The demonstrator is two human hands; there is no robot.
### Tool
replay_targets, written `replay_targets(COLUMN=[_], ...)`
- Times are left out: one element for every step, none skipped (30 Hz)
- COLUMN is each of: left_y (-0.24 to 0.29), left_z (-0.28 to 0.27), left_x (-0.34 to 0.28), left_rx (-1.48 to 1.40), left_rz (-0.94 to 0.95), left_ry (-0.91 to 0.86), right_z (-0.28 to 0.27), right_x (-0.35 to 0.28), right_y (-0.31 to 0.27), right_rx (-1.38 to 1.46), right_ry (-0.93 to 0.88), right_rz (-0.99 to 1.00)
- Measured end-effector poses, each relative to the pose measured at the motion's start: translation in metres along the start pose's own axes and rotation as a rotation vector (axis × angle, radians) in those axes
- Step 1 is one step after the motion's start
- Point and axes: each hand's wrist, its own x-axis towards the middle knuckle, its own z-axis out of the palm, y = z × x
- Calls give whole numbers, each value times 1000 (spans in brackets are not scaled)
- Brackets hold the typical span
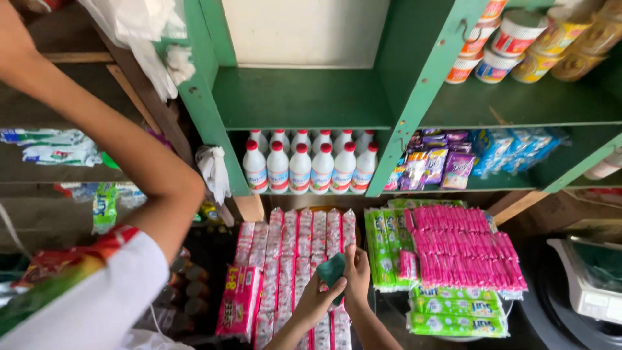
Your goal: Cleaning individual detergent packets with a cloth and organizing them on store shelves.
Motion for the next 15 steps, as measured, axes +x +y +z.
replay_targets(left_y=[3, 2, 1, -16, -33, -49, -51, -54, -58, -63, -69, -75, -74, -75, -74], left_z=[-4, -5, -5, -10, -14, -17, -18, -18, -17, -14, -10, -7, -3, 1, 5], left_x=[4, -7, -17, -27, -37, -49, -57, -64, -71, -75, -79, -86, -93, -95, -98], left_rx=[-3, 249, 503, 497, 466, 431, 421, 459, 497, 492, 514, 536, 530, 523, 515], left_rz=[-17, -228, -443, -483, -319, -160, -206, -231, -257, -296, -297, -303, -347, -347, -347], left_ry=[4, 73, 124, 118, 104, 86, 79, 58, 35, 24, 47, 65, 50, 48, 45], right_z=[-3, -14, -26, -33, -40, -48, -57, -68, -80, -84, -87, -91, -97, -102, -108], right_x=[-4, -22, -40, -47, -52, -59, -66, -74, -81, -91, -100, -111, -122, -128, -135], right_y=[11, 27, 43, 43, 43, 42, 52, 64, 75, 68, 60, 52, 53, 54, 54], right_rx=[-6, -17, -27, -42, -68, -93, -107, -36, 41, 39, -105, -249, -251, -217, -184], right_ry=[1, 10, 19, 27, -55, -133, -119, -268, -414, -398, -410, -421, -407, -387, -366], right_rz=[16, 105, 194, 230, 353, 482, 524, 490, 454, 492, 517, 546, 591, 610, 627])
